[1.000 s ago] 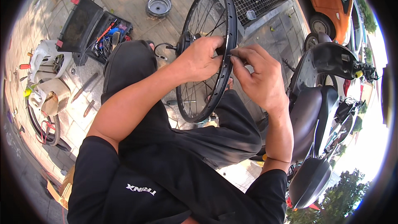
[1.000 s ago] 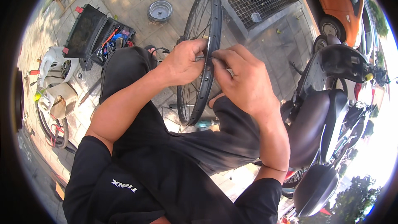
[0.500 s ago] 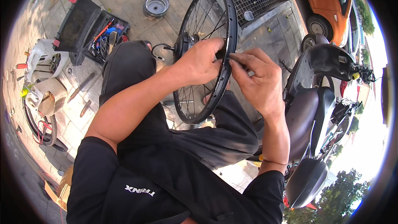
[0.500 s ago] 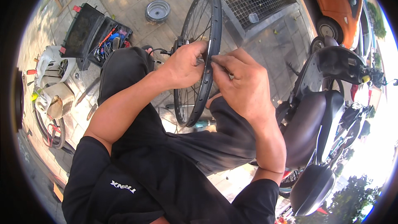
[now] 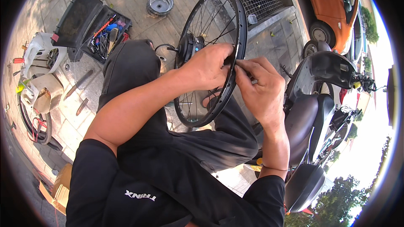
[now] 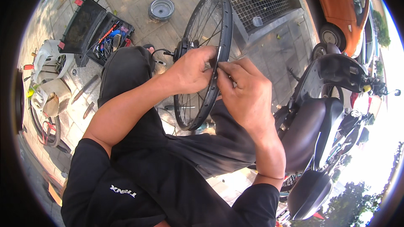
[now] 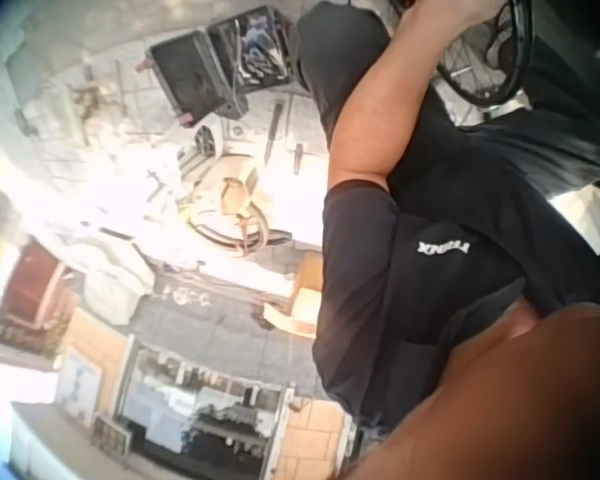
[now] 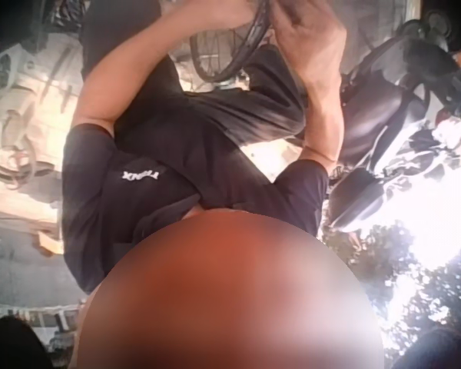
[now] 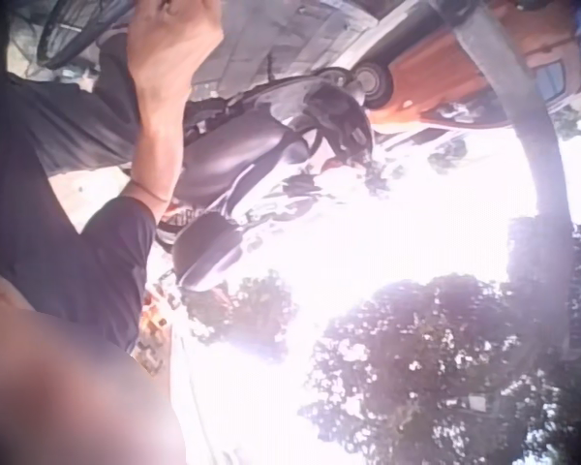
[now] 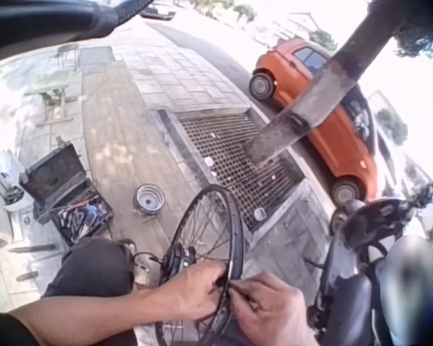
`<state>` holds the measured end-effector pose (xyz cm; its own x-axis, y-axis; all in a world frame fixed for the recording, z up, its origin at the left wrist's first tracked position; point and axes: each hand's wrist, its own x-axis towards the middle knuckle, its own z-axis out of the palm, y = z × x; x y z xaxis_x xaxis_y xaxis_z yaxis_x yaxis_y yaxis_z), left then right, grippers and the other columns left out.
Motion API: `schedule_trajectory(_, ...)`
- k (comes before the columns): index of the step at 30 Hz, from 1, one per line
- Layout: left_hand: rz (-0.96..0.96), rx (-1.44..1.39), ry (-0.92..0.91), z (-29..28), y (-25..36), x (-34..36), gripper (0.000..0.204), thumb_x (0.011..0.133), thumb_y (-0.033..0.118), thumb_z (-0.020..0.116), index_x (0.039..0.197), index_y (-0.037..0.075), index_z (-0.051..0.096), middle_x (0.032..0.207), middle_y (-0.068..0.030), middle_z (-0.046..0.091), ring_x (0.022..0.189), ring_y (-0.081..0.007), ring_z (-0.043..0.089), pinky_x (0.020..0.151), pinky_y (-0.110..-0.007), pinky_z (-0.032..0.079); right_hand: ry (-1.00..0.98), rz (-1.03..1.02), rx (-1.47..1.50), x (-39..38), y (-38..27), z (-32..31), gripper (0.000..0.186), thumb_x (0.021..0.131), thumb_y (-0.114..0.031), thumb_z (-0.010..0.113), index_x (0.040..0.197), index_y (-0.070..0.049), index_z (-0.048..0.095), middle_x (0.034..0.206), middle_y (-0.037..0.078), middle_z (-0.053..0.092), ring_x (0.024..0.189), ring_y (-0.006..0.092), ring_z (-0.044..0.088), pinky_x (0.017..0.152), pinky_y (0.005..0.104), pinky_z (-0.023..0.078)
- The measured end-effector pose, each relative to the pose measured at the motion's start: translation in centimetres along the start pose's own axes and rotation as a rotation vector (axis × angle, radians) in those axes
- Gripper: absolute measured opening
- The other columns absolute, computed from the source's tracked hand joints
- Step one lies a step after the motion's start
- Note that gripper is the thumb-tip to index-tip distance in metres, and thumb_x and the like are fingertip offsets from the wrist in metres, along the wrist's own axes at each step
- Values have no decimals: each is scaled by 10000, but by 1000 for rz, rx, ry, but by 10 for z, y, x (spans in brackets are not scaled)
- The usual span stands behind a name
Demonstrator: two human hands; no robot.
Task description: The person sits on the ground and adjusts the spokes of a bicycle wheel using a spoke wrench. They rotate the wheel, tighten or loosen individual spokes, and check alignment by hand.
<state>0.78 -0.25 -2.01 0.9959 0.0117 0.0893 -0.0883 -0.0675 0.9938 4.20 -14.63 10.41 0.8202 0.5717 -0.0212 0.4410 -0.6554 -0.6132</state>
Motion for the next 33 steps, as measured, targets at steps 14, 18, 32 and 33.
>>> schedule_trajectory(14,9,5,-3,1,0,1,278,756,-69,610,1030,-34,643,955,-255,667,927,-448,671,797,-456,527,23,-32,-105,-1,0,2,160,889,-9,751,1044,25,767,943,125,725,743,216,729,692,306,574)
schedule_trajectory(18,-40,-18,-28,1,1,1,262,769,-64,615,1027,-32,648,947,-243,671,925,-441,676,788,-453,533,-67,-41,-131,4,-1,-7,157,899,-28,734,1046,27,748,957,133,713,721,247,732,674,335,576)
schedule_trajectory(32,-18,31,-20,3,-2,3,253,791,-34,634,1044,-32,650,973,-232,673,933,-425,688,797,-457,541,-157,79,27,13,3,-15,133,902,-29,701,1004,50,734,928,137,685,691,235,749,634,340,592)
schedule_trajectory(33,-22,19,-21,2,-1,3,246,791,-32,638,1037,-31,653,969,-230,674,929,-423,689,795,-454,542,-152,67,12,13,4,-14,134,900,-28,702,1004,51,733,923,134,684,693,232,748,633,337,594)
